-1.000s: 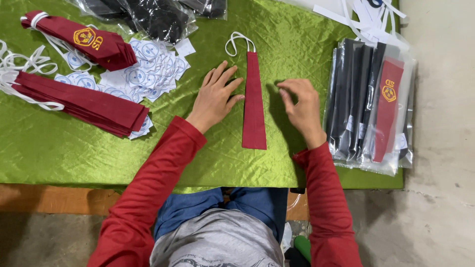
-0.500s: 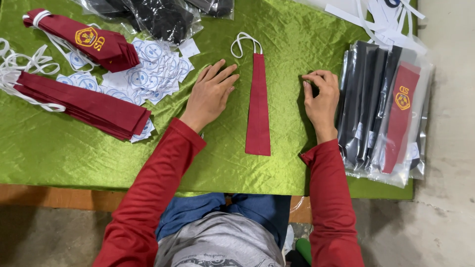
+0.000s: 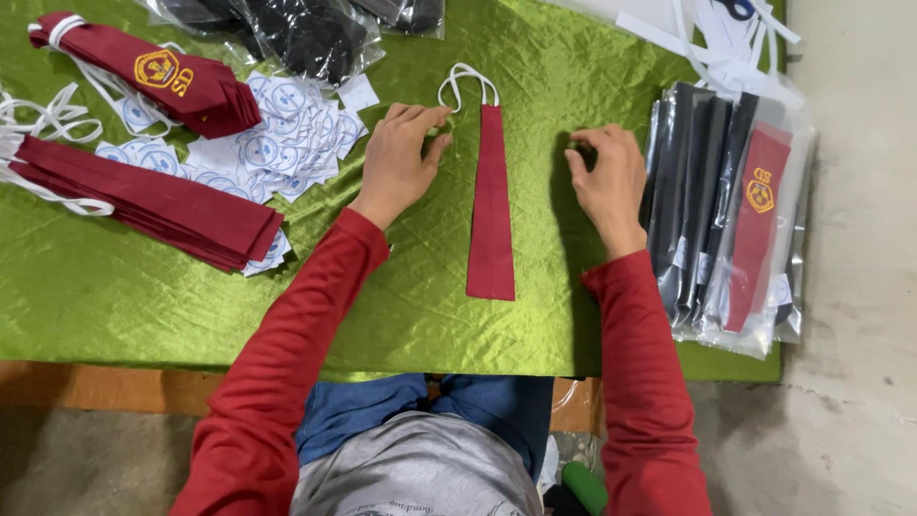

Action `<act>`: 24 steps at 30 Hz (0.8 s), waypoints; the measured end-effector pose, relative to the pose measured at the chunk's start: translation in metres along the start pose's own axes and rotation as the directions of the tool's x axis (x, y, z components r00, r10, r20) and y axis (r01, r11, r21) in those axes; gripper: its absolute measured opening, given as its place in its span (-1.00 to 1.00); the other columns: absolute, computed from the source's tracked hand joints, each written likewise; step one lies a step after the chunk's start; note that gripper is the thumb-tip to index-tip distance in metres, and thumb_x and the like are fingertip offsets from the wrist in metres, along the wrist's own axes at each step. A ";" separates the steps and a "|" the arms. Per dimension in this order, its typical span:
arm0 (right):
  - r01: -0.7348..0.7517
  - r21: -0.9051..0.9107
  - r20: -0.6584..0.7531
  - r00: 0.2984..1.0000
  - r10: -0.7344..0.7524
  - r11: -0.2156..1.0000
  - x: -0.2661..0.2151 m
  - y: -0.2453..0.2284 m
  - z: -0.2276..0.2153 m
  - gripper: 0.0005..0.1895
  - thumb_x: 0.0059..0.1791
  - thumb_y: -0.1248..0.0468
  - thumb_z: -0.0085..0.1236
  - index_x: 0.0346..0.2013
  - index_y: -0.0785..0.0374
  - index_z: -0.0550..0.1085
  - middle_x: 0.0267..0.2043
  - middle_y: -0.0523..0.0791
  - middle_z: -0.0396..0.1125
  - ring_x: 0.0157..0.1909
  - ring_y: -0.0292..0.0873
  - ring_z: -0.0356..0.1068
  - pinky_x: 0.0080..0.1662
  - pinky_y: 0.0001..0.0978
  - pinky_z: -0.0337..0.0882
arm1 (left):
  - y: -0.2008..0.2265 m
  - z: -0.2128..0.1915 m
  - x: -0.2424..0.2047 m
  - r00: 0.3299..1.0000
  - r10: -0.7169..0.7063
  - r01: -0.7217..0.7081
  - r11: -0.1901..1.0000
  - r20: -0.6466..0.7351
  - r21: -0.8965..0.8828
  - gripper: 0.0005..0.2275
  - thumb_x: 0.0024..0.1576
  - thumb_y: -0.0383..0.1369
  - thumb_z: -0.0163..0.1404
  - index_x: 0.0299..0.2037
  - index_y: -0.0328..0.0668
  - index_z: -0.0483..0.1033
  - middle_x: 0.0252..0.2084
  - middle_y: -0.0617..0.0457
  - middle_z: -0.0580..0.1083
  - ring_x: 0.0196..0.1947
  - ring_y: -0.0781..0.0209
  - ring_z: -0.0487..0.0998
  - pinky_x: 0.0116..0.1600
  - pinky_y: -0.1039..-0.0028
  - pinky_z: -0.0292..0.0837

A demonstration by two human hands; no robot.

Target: The person folds a maroon scarf with a gold logo, places it into a clear plastic bag, and seals it. They repeat this process for a second scarf, stacking the finished packages on the table.

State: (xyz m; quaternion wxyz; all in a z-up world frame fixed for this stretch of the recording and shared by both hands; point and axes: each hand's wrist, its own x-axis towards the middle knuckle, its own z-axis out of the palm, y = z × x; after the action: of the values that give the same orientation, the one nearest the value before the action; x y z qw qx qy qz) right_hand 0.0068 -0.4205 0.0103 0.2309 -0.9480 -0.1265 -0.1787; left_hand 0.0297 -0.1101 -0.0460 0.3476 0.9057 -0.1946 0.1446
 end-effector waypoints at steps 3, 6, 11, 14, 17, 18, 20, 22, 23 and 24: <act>0.022 0.108 0.015 1.000 -0.024 0.994 0.017 0.005 0.030 -0.86 -0.01 0.35 0.40 -0.16 0.18 0.62 -0.32 -0.07 0.44 -0.19 0.00 0.48 -0.13 -0.13 0.46 | 0.002 0.016 0.016 0.991 -0.082 0.073 0.994 -0.109 -0.085 -0.75 0.17 -0.35 0.18 0.04 0.07 0.55 -0.23 0.20 0.53 -0.12 0.11 0.55 -0.05 0.26 0.49; 0.001 0.147 0.012 1.000 -0.003 0.989 0.028 -0.044 0.045 -0.90 0.03 0.18 0.36 -0.26 0.12 0.63 -0.37 -0.11 0.47 -0.25 -0.03 0.51 -0.18 -0.21 0.48 | 0.004 0.032 0.013 0.960 -0.167 0.135 0.979 -0.225 -0.150 -0.84 0.22 -0.48 0.07 -0.04 -0.05 0.58 -0.28 0.15 0.55 -0.18 0.08 0.61 -0.06 0.32 0.51; -0.101 -0.178 0.110 0.986 0.122 0.979 0.033 -0.097 0.045 -0.50 -0.13 -0.14 0.44 -0.18 0.19 0.61 -0.30 -0.10 0.32 -0.14 0.00 0.41 -0.20 -0.02 0.51 | 0.030 0.008 0.011 0.977 -0.069 0.035 0.985 -0.203 -0.170 -0.81 0.24 -0.45 0.03 0.04 -0.04 0.54 -0.40 0.08 0.59 -0.32 -0.04 0.65 -0.21 0.22 0.56; -0.104 -0.244 0.043 0.992 0.118 0.964 0.027 -0.091 0.072 -0.62 -0.10 -0.06 0.39 -0.26 0.16 0.59 -0.27 -0.15 0.30 -0.13 -0.06 0.43 -0.26 -0.07 0.55 | 0.038 0.004 0.012 0.969 -0.094 0.060 0.987 -0.229 -0.150 -0.83 0.29 -0.42 -0.01 0.04 -0.01 0.51 -0.48 0.10 0.57 -0.42 0.01 0.63 -0.29 0.28 0.54; -0.035 -0.256 -0.030 0.999 0.029 0.966 0.027 -0.090 0.074 -0.85 -0.05 0.18 0.29 -0.38 0.17 0.54 -0.36 -0.17 0.27 -0.25 -0.07 0.44 -0.32 -0.15 0.53 | 0.043 0.001 0.017 0.966 -0.116 0.049 0.961 -0.233 -0.273 -0.89 0.30 -0.46 -0.05 -0.07 -0.09 0.53 -0.52 0.09 0.56 -0.52 0.12 0.61 -0.40 0.45 0.51; -0.039 -0.258 -0.031 0.999 0.032 0.965 0.028 -0.087 0.074 -0.85 -0.05 0.18 0.29 -0.38 0.17 0.54 -0.36 -0.17 0.27 -0.25 -0.07 0.44 -0.32 -0.15 0.53 | 0.044 0.003 0.018 0.967 -0.114 0.047 0.960 -0.230 -0.276 -0.89 0.30 -0.46 -0.05 -0.07 -0.09 0.53 -0.52 0.09 0.56 -0.52 0.12 0.61 -0.40 0.45 0.51; -0.004 0.123 -0.063 0.998 0.011 0.992 0.032 -0.081 0.073 -0.90 -0.02 0.20 0.29 -0.37 0.12 0.56 -0.41 -0.13 0.36 -0.32 -0.01 0.46 -0.33 -0.17 0.49 | 0.046 0.005 0.021 0.960 -0.211 0.092 0.857 -0.182 -0.507 -0.89 0.32 -0.45 -0.04 -0.09 -0.15 0.58 -0.47 0.04 0.60 -0.49 0.20 0.63 -0.41 0.51 0.51; -0.106 0.464 -0.032 0.990 0.137 0.879 0.031 -0.089 0.063 -0.95 0.01 0.25 0.28 -0.32 0.12 0.59 -0.38 -0.20 0.41 -0.27 -0.21 0.42 -0.22 -0.34 0.48 | 0.046 0.008 0.021 0.956 -0.262 0.119 0.760 -0.134 -0.639 -0.88 0.31 -0.43 -0.01 -0.06 -0.19 0.59 -0.37 -0.05 0.62 -0.36 0.21 0.64 -0.33 0.44 0.56; -0.192 0.742 0.045 0.970 0.239 0.642 0.031 -0.094 0.058 -0.98 0.04 0.29 0.28 -0.28 0.12 0.62 -0.34 -0.26 0.46 -0.22 -0.41 0.38 -0.11 -0.51 0.47 | 0.045 0.008 0.022 0.949 -0.304 0.145 0.643 -0.077 -0.752 -0.86 0.31 -0.40 0.02 -0.03 -0.24 0.60 -0.27 -0.15 0.63 -0.23 0.22 0.64 -0.25 0.38 0.62; -0.190 0.742 0.047 0.971 0.233 0.643 0.029 -0.089 0.063 -0.98 0.04 0.29 0.28 -0.28 0.12 0.62 -0.34 -0.26 0.46 -0.22 -0.41 0.38 -0.11 -0.51 0.47 | 0.050 0.009 0.022 0.948 -0.307 0.143 0.643 -0.083 -0.752 -0.86 0.31 -0.40 0.02 -0.03 -0.24 0.60 -0.27 -0.15 0.63 -0.23 0.22 0.64 -0.25 0.38 0.62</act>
State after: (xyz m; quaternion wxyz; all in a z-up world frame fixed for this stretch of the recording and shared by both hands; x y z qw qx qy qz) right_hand 0.0222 -0.3092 0.0043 0.6185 -0.7750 -0.0704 -0.1088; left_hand 0.0277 -0.1554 -0.0150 0.7164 0.6852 -0.0849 0.1005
